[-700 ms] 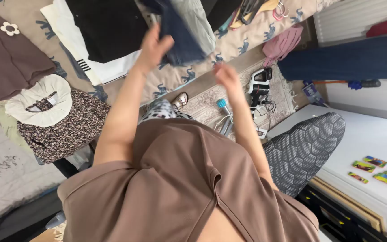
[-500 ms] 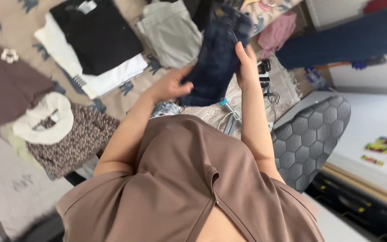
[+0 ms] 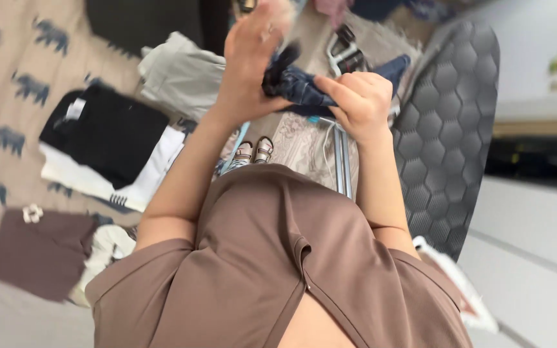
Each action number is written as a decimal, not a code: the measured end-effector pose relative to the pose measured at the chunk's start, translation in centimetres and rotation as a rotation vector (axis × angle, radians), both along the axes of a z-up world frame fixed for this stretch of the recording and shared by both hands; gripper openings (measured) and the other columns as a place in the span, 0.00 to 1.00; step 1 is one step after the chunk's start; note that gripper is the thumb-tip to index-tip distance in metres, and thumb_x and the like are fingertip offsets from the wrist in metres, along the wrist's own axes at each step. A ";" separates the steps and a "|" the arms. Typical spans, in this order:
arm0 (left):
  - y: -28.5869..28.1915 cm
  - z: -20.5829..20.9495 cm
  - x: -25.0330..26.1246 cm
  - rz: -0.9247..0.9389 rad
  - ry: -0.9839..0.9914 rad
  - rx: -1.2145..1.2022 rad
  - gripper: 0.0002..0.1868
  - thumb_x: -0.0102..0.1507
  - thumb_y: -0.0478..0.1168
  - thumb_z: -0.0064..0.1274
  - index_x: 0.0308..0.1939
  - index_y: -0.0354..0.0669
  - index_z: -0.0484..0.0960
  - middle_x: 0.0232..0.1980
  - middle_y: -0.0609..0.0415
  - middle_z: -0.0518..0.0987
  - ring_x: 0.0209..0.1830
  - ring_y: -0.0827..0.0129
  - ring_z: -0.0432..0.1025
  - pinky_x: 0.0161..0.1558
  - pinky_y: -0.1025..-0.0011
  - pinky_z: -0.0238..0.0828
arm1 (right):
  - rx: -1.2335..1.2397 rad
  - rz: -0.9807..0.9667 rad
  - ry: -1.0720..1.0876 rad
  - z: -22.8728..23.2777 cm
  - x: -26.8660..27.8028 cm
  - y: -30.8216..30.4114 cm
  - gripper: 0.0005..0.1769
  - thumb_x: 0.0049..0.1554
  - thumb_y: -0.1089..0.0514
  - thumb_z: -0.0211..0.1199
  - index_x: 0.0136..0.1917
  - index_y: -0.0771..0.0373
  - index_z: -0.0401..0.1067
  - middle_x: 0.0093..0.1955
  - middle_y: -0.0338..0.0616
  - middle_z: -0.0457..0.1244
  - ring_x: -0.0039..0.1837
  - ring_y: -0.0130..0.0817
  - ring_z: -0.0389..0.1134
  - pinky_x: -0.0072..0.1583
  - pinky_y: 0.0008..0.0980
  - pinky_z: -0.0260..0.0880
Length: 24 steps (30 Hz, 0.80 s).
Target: Ironing a pair of denim shorts on an ironing board.
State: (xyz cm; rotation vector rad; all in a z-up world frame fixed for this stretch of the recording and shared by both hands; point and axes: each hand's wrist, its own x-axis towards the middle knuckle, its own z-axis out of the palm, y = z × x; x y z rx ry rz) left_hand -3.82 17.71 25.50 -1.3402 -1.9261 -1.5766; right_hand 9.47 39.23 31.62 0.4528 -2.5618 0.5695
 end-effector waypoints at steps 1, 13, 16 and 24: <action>1.5 -0.6 -0.7 -0.042 -0.002 0.000 0.54 0.55 0.56 0.70 0.72 0.27 0.57 0.71 0.24 0.59 0.71 0.34 0.58 0.73 0.54 0.46 | 0.000 -0.042 -0.002 0.2 0.9 0.6 0.18 0.47 0.60 0.70 0.51 0.67 0.80 0.34 0.49 0.63 0.38 0.49 0.68 0.43 0.45 0.66; 21.0 -1.0 -1.9 -0.463 -0.099 -0.188 0.16 0.57 0.39 0.67 0.48 0.41 0.85 0.42 0.46 0.84 0.40 0.52 0.80 0.41 0.61 0.75 | -0.532 -0.824 -0.411 -0.9 18.7 11.9 0.13 0.59 0.60 0.75 0.53 0.68 0.77 0.36 0.39 0.66 0.40 0.23 0.64 0.44 0.27 0.65; 25.8 -0.7 0.5 -0.400 0.087 -0.203 0.15 0.57 0.45 0.71 0.43 0.42 0.87 0.37 0.46 0.84 0.35 0.49 0.78 0.35 0.59 0.72 | -0.572 -1.016 -0.158 -3.7 24.0 13.0 0.15 0.59 0.63 0.79 0.47 0.70 0.73 0.37 0.35 0.62 0.43 0.19 0.59 0.45 0.25 0.61; 41.9 -3.7 9.0 -0.998 -0.086 -0.287 0.21 0.65 0.45 0.69 0.55 0.34 0.83 0.47 0.45 0.85 0.43 0.61 0.79 0.44 0.65 0.74 | -1.076 -1.327 0.351 -7.9 35.0 15.4 0.09 0.59 0.65 0.73 0.48 0.65 0.73 0.38 0.29 0.63 0.38 0.20 0.59 0.42 0.22 0.56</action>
